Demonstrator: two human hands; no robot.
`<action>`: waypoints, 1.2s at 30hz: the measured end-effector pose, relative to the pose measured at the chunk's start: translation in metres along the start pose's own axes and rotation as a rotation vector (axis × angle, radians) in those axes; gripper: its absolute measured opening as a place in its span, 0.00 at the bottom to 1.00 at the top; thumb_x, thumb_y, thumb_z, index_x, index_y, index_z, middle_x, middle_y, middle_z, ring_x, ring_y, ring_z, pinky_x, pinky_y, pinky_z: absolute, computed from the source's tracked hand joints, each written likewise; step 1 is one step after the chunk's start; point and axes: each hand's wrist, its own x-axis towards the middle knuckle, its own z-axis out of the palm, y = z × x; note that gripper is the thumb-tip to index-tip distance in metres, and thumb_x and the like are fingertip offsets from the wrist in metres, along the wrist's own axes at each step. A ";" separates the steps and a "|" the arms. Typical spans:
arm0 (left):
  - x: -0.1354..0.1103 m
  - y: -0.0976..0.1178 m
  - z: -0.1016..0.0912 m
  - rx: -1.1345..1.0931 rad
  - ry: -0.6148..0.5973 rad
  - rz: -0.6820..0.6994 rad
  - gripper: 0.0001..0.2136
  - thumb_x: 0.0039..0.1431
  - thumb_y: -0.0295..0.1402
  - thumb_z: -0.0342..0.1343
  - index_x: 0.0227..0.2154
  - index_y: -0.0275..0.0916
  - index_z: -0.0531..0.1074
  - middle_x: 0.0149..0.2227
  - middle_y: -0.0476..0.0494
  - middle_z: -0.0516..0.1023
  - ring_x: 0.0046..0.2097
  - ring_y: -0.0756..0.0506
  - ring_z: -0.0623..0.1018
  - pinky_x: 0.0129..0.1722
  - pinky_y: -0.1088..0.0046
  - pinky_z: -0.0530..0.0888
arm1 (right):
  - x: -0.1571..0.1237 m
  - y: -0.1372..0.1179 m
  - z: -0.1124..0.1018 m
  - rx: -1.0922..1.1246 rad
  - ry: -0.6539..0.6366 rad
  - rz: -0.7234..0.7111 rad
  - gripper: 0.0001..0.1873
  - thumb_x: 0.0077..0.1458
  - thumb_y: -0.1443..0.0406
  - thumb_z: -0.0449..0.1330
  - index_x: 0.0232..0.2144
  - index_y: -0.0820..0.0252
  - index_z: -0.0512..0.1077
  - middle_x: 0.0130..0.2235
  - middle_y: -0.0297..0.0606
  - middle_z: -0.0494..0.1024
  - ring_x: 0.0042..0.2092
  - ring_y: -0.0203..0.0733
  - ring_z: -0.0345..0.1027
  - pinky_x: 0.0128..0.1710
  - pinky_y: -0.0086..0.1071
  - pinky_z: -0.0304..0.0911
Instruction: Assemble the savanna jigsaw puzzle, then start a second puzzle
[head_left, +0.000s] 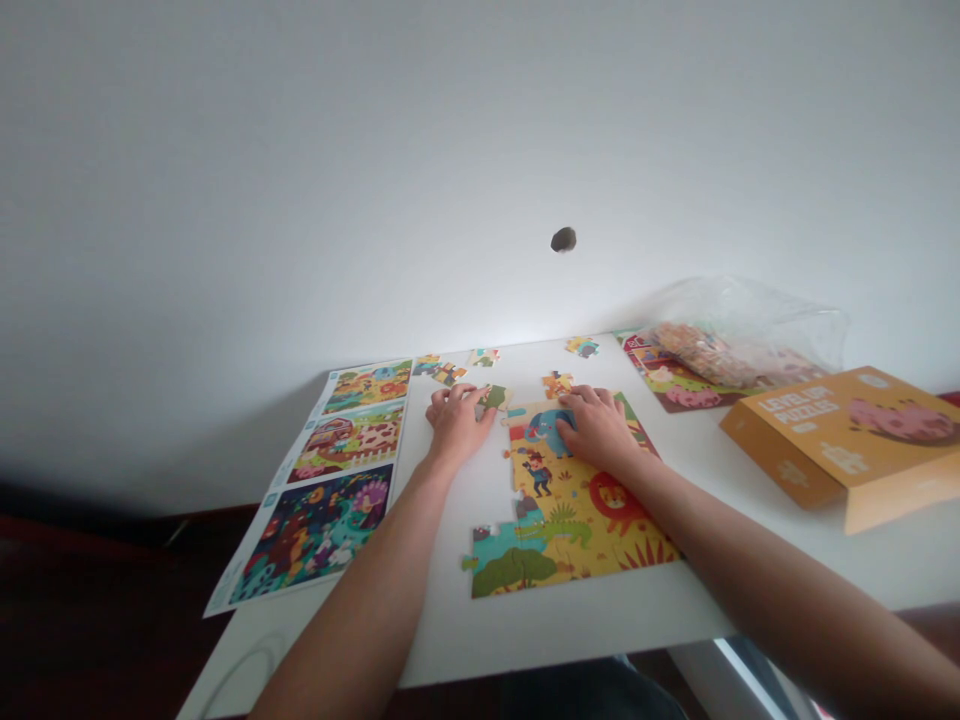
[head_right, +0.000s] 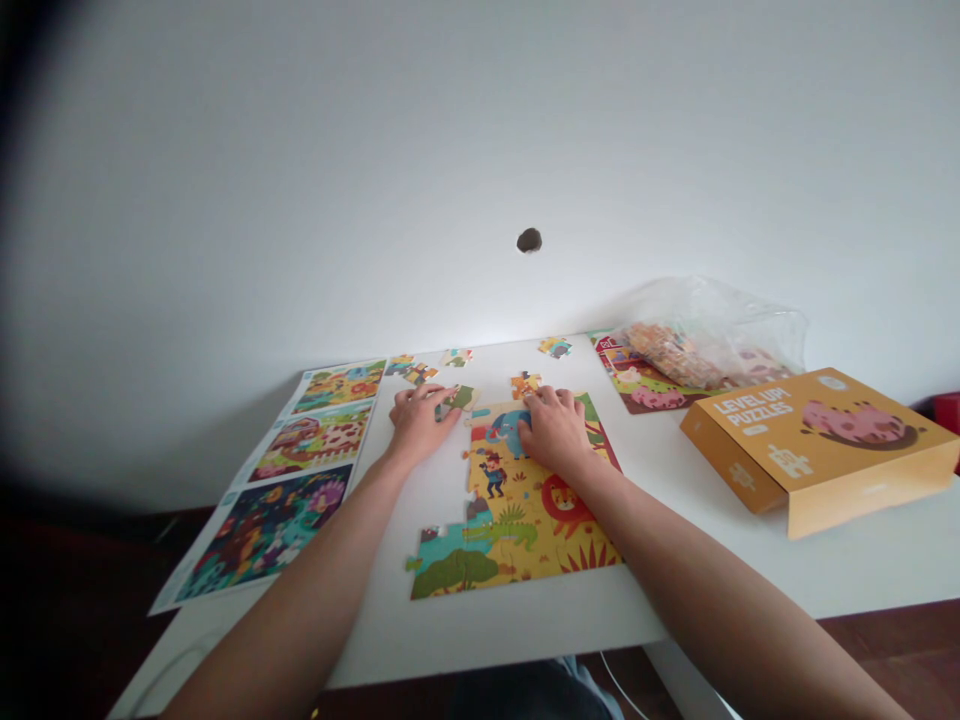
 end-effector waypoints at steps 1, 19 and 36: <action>0.000 0.000 0.000 -0.004 -0.007 0.012 0.16 0.60 0.40 0.57 0.51 0.50 0.76 0.56 0.45 0.74 0.55 0.33 0.65 0.52 0.54 0.64 | 0.000 0.000 0.000 -0.001 0.003 -0.002 0.23 0.60 0.57 0.53 0.55 0.55 0.70 0.59 0.46 0.68 0.57 0.59 0.58 0.53 0.50 0.56; -0.003 0.001 -0.003 0.007 0.048 -0.078 0.13 0.60 0.32 0.54 0.41 0.54 0.80 0.56 0.48 0.75 0.56 0.32 0.62 0.53 0.47 0.62 | -0.001 -0.002 -0.004 0.002 -0.008 0.006 0.23 0.61 0.57 0.52 0.55 0.55 0.71 0.59 0.46 0.68 0.57 0.59 0.57 0.54 0.50 0.56; -0.003 0.000 -0.005 0.036 0.067 -0.177 0.17 0.56 0.44 0.59 0.48 0.49 0.76 0.53 0.39 0.75 0.56 0.29 0.64 0.52 0.45 0.63 | -0.001 -0.002 -0.003 0.007 -0.003 0.004 0.22 0.61 0.57 0.53 0.55 0.55 0.71 0.59 0.46 0.68 0.57 0.59 0.57 0.54 0.50 0.55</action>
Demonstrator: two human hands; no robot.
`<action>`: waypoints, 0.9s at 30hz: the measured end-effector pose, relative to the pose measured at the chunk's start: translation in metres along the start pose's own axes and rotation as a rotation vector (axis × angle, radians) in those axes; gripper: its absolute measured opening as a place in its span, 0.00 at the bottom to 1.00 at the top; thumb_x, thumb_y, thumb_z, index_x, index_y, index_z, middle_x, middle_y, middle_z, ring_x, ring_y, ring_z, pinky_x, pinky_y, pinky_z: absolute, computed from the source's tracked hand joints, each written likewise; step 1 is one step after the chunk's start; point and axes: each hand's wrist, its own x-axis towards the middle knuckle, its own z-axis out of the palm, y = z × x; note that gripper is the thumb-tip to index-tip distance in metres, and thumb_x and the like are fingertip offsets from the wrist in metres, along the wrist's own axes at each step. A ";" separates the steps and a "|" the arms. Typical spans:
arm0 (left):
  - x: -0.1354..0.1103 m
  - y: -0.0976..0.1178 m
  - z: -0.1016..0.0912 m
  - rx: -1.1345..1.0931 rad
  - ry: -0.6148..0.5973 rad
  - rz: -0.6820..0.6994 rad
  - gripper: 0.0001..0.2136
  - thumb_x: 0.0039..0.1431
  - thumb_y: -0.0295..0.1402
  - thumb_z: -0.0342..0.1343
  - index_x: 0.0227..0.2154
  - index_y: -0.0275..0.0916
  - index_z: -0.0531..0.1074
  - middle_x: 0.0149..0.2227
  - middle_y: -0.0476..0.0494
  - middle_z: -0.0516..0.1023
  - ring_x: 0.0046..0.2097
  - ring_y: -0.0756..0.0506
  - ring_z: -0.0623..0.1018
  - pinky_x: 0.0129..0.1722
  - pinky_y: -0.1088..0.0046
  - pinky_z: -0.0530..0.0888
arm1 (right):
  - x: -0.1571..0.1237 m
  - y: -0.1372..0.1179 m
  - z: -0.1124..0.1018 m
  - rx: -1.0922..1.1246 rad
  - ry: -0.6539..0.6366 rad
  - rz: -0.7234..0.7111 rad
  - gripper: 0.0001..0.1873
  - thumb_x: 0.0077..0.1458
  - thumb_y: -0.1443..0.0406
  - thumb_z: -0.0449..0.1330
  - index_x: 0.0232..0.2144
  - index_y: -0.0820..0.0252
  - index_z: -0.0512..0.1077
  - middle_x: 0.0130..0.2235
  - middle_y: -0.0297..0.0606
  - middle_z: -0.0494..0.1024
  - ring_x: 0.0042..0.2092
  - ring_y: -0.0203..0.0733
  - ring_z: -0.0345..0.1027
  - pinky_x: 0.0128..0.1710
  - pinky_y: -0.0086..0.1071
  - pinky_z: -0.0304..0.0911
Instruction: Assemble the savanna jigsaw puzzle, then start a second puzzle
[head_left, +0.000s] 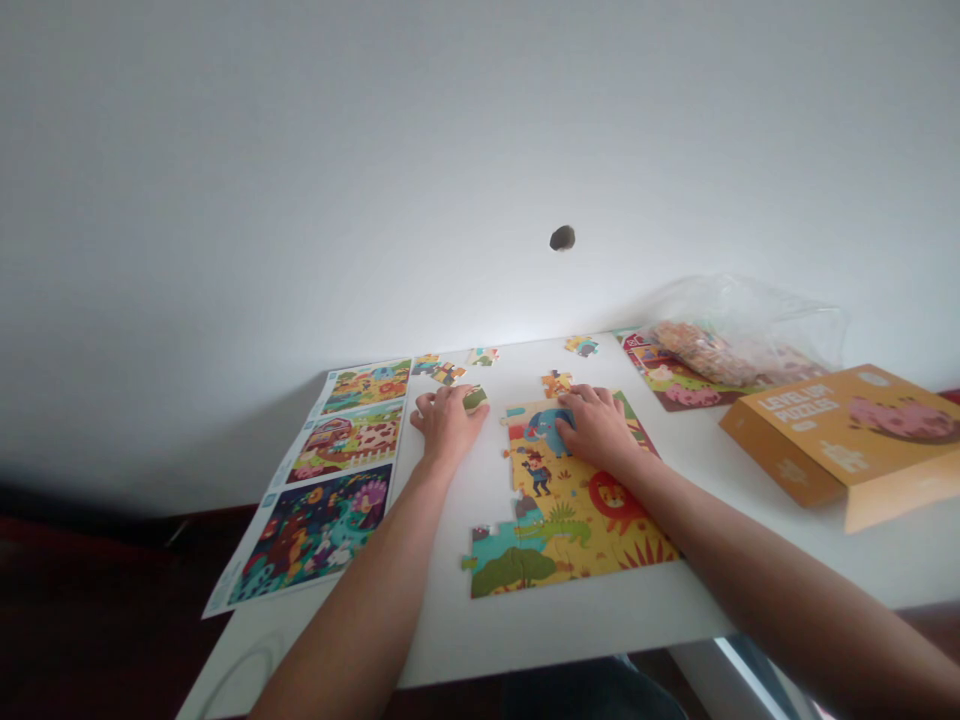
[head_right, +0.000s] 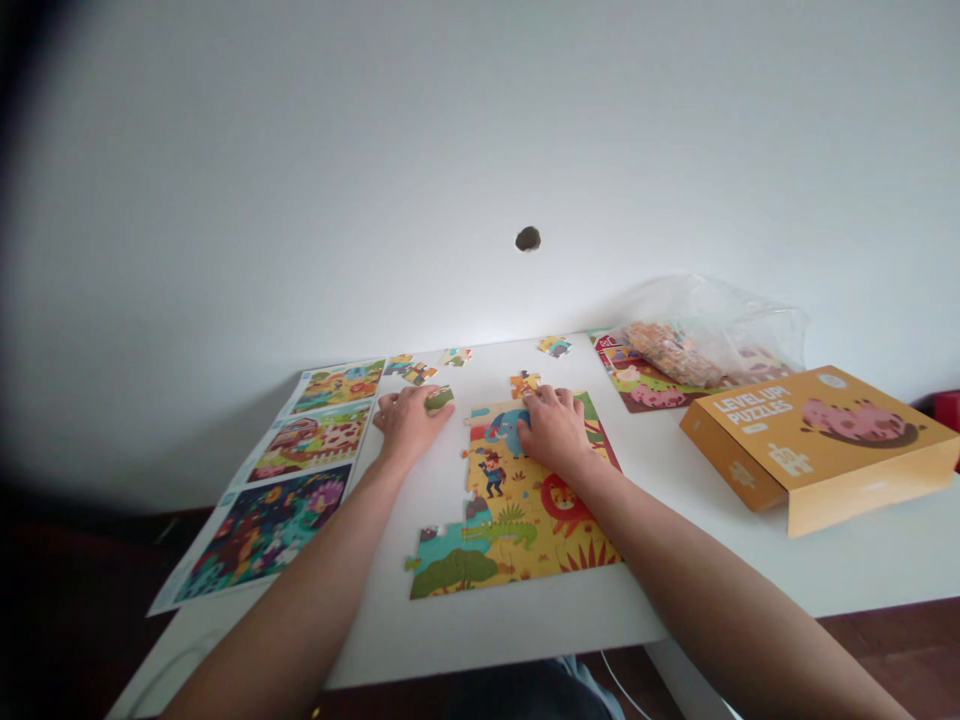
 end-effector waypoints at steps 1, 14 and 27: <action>0.000 0.000 0.000 0.014 0.004 -0.007 0.18 0.55 0.45 0.59 0.48 0.49 0.77 0.52 0.38 0.75 0.56 0.29 0.64 0.53 0.45 0.62 | 0.000 0.000 0.000 0.001 -0.001 0.001 0.22 0.61 0.57 0.53 0.55 0.55 0.71 0.59 0.46 0.68 0.57 0.59 0.57 0.54 0.50 0.55; 0.004 -0.001 0.000 0.007 -0.042 -0.048 0.25 0.53 0.47 0.61 0.54 0.48 0.74 0.49 0.34 0.74 0.54 0.28 0.67 0.50 0.47 0.67 | 0.000 0.001 0.000 -0.009 -0.008 0.002 0.22 0.61 0.57 0.52 0.55 0.55 0.71 0.59 0.46 0.68 0.57 0.59 0.58 0.54 0.50 0.56; 0.004 0.009 -0.001 -1.021 0.002 0.097 0.11 0.54 0.41 0.60 0.34 0.39 0.70 0.33 0.48 0.75 0.35 0.47 0.75 0.38 0.71 0.72 | 0.001 -0.004 0.001 0.170 0.033 -0.038 0.19 0.61 0.57 0.56 0.51 0.56 0.74 0.53 0.44 0.73 0.55 0.52 0.62 0.55 0.44 0.57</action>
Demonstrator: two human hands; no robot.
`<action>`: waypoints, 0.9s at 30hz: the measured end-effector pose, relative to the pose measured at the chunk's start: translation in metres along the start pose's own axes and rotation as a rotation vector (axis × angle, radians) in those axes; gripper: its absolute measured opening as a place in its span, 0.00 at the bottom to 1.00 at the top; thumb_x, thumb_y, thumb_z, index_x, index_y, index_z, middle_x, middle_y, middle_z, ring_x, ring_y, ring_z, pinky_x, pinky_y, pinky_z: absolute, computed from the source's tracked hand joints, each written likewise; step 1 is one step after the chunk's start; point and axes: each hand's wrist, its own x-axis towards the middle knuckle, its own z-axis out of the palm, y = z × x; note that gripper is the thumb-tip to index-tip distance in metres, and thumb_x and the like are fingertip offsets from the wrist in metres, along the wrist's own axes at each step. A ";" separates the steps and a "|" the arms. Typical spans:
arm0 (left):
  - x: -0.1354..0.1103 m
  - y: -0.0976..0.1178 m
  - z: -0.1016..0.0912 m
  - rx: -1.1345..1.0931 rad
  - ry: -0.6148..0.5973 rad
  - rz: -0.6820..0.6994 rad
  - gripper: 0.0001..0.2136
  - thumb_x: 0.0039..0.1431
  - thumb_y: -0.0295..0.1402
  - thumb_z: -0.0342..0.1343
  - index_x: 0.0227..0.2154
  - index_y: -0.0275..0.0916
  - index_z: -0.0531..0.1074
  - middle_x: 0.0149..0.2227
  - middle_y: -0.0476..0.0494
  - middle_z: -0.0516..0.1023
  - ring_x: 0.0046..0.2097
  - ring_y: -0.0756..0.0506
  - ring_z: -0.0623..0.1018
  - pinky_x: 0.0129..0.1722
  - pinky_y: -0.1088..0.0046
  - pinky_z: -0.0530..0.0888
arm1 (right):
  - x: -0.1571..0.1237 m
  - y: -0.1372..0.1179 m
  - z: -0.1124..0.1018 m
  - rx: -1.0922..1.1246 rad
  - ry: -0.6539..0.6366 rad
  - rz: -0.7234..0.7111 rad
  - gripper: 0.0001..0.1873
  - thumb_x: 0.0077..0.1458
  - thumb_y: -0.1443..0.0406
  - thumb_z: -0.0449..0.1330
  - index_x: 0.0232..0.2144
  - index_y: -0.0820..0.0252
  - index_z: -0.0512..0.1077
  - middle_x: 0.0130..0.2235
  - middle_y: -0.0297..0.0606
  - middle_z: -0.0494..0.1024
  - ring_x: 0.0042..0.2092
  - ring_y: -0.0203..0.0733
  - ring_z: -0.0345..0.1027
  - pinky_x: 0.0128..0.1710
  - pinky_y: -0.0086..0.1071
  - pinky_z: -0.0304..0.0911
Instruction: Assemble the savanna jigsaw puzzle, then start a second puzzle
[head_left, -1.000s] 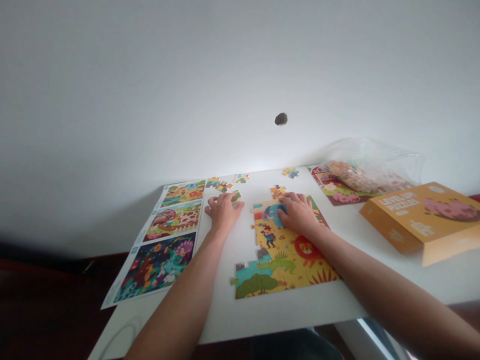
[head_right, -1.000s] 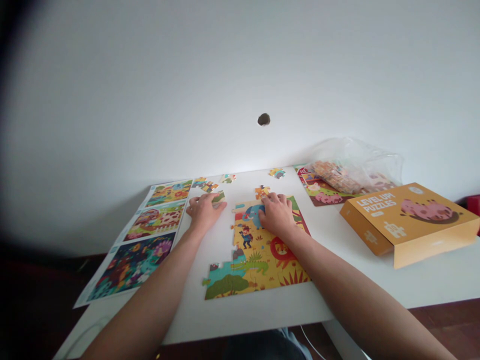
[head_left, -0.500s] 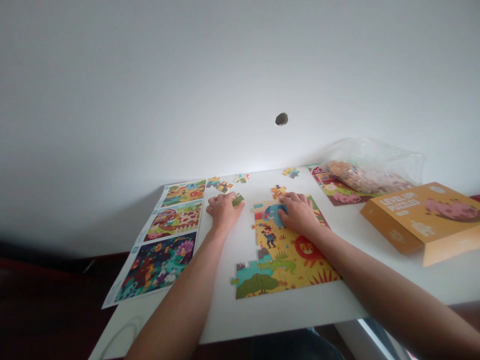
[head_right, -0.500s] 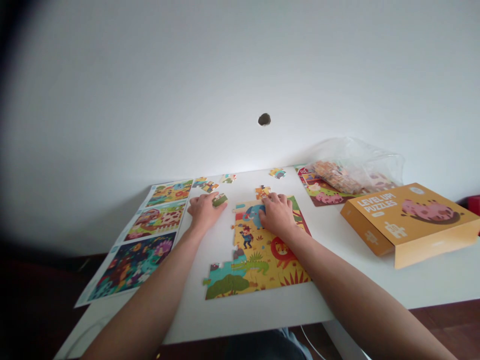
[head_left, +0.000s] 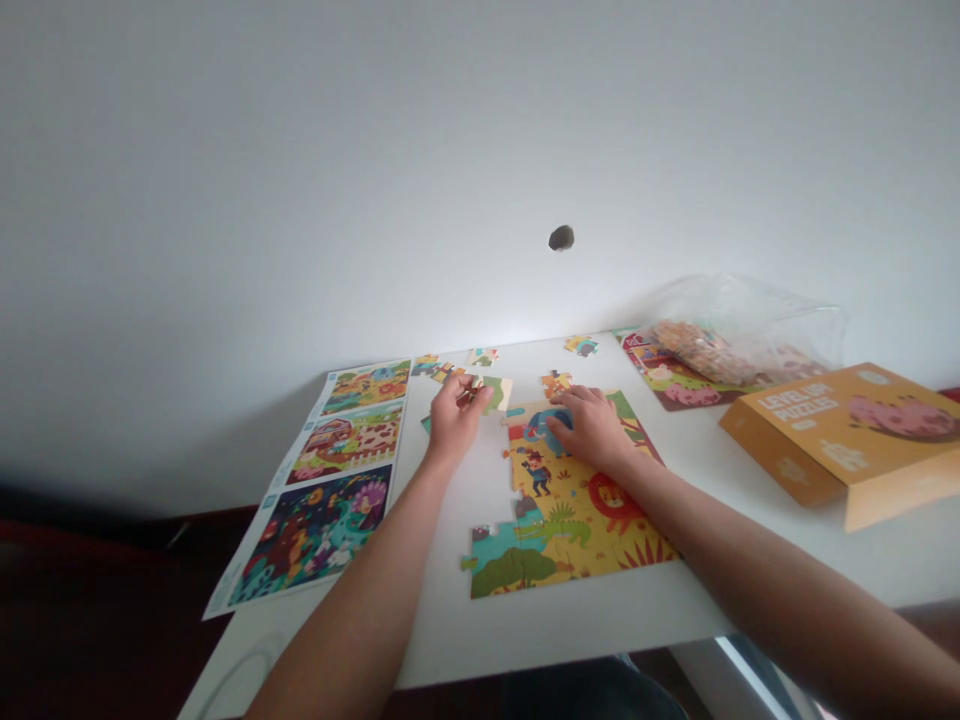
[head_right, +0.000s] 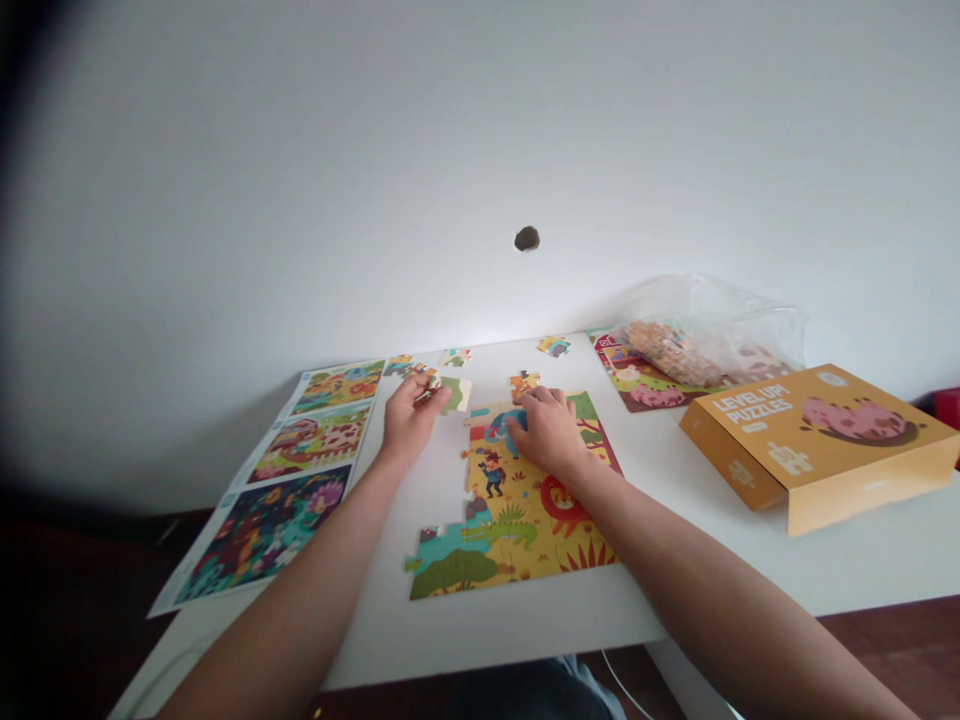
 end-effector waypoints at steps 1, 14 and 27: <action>-0.002 0.003 0.002 -0.090 -0.049 -0.025 0.12 0.52 0.41 0.62 0.33 0.39 0.69 0.32 0.49 0.75 0.35 0.48 0.75 0.37 0.72 0.72 | 0.000 -0.001 0.001 0.053 0.008 -0.045 0.19 0.61 0.55 0.56 0.50 0.56 0.74 0.52 0.43 0.74 0.55 0.50 0.63 0.55 0.42 0.57; -0.015 0.027 0.003 -0.232 -0.458 -0.144 0.12 0.55 0.41 0.61 0.25 0.37 0.72 0.26 0.48 0.75 0.31 0.47 0.73 0.35 0.72 0.68 | -0.002 -0.007 -0.004 0.445 0.194 -0.197 0.13 0.65 0.58 0.51 0.32 0.57 0.69 0.37 0.38 0.75 0.43 0.42 0.67 0.48 0.34 0.60; -0.019 0.025 0.004 -0.188 -0.571 -0.101 0.21 0.54 0.37 0.61 0.51 0.36 0.73 0.31 0.45 0.80 0.33 0.46 0.78 0.34 0.72 0.71 | 0.001 -0.003 0.005 0.454 0.145 -0.189 0.15 0.65 0.58 0.53 0.28 0.58 0.70 0.34 0.37 0.73 0.39 0.40 0.66 0.44 0.33 0.60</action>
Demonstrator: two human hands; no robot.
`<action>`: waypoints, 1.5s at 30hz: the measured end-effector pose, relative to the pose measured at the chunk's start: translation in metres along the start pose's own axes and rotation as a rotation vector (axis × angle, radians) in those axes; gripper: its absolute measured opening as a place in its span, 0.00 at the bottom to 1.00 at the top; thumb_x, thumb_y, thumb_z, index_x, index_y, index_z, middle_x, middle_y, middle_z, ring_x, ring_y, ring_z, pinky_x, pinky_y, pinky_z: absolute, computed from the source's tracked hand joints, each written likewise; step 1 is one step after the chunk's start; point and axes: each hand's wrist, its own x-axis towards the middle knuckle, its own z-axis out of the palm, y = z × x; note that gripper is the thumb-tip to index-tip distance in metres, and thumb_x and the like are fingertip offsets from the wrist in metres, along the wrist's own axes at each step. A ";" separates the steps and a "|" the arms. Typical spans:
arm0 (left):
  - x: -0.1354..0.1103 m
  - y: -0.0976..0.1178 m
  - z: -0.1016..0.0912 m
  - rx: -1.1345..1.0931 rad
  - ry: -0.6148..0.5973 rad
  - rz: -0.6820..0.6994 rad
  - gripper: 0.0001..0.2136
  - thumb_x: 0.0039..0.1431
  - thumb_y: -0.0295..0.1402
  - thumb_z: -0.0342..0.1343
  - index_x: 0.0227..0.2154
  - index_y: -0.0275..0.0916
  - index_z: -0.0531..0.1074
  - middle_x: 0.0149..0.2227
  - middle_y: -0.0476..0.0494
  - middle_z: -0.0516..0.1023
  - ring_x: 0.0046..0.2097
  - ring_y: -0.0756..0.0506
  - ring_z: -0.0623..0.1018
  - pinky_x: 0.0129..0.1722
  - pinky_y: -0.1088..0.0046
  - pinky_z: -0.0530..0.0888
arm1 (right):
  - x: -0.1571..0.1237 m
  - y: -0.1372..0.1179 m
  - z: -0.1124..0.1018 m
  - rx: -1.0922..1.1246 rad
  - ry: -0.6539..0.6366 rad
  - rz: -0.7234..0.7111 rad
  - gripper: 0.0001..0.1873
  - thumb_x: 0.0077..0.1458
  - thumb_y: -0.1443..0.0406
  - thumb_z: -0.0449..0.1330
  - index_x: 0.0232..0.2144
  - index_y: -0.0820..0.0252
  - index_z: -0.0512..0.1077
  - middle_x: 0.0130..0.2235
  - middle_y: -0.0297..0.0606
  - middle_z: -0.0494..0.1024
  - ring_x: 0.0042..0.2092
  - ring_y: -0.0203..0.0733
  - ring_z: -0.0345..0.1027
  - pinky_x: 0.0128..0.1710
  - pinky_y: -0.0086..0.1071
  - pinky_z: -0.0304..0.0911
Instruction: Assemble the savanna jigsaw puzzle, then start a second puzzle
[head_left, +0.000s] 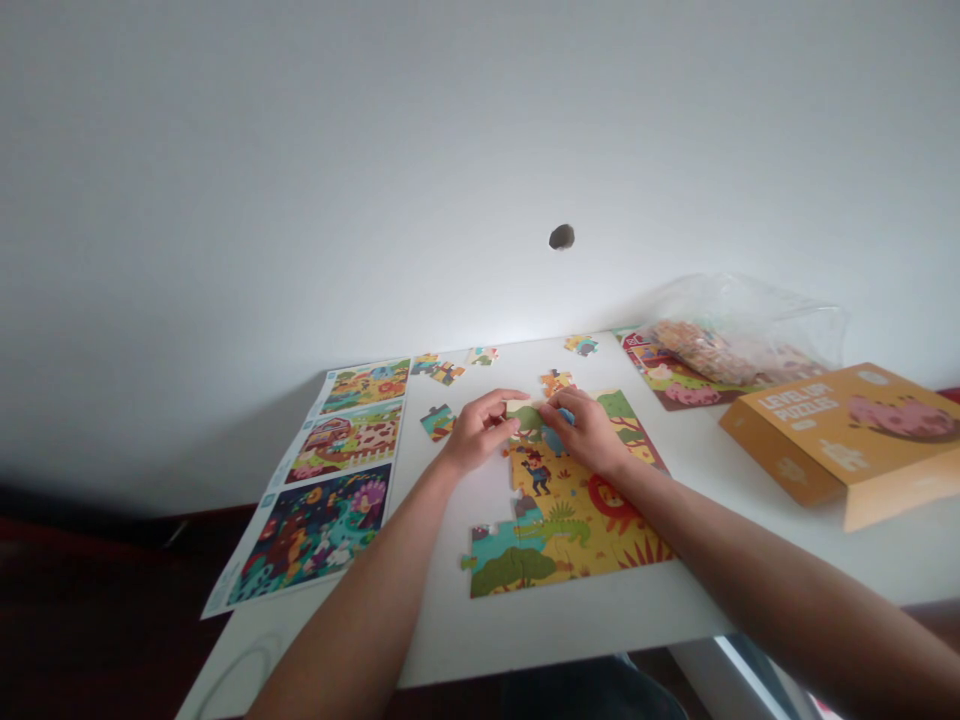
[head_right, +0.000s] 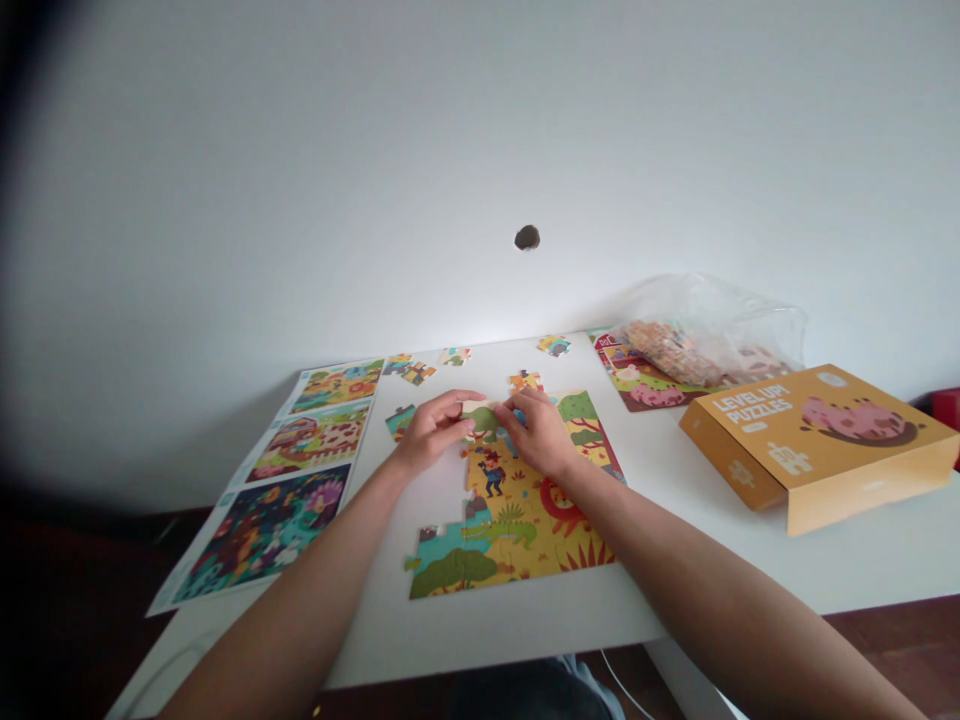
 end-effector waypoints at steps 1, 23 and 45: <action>0.001 -0.002 -0.001 0.023 0.040 0.007 0.20 0.54 0.37 0.60 0.50 0.36 0.73 0.32 0.45 0.80 0.34 0.45 0.78 0.35 0.72 0.71 | 0.000 0.001 0.001 0.004 -0.004 -0.005 0.15 0.65 0.59 0.53 0.28 0.58 0.70 0.33 0.37 0.73 0.39 0.40 0.66 0.44 0.33 0.60; 0.011 -0.016 -0.022 0.923 0.537 -0.405 0.15 0.58 0.32 0.55 0.47 0.53 0.75 0.44 0.47 0.81 0.54 0.34 0.73 0.53 0.49 0.64 | 0.000 0.002 0.001 -0.104 -0.073 0.081 0.08 0.60 0.64 0.57 0.33 0.58 0.76 0.37 0.39 0.77 0.43 0.43 0.68 0.51 0.37 0.58; 0.006 -0.019 -0.017 1.053 0.420 -0.067 0.10 0.59 0.37 0.58 0.42 0.52 0.80 0.54 0.49 0.76 0.55 0.38 0.70 0.54 0.55 0.64 | -0.003 0.012 0.007 -0.250 -0.103 0.059 0.09 0.55 0.68 0.58 0.37 0.58 0.78 0.39 0.41 0.75 0.46 0.45 0.65 0.52 0.38 0.59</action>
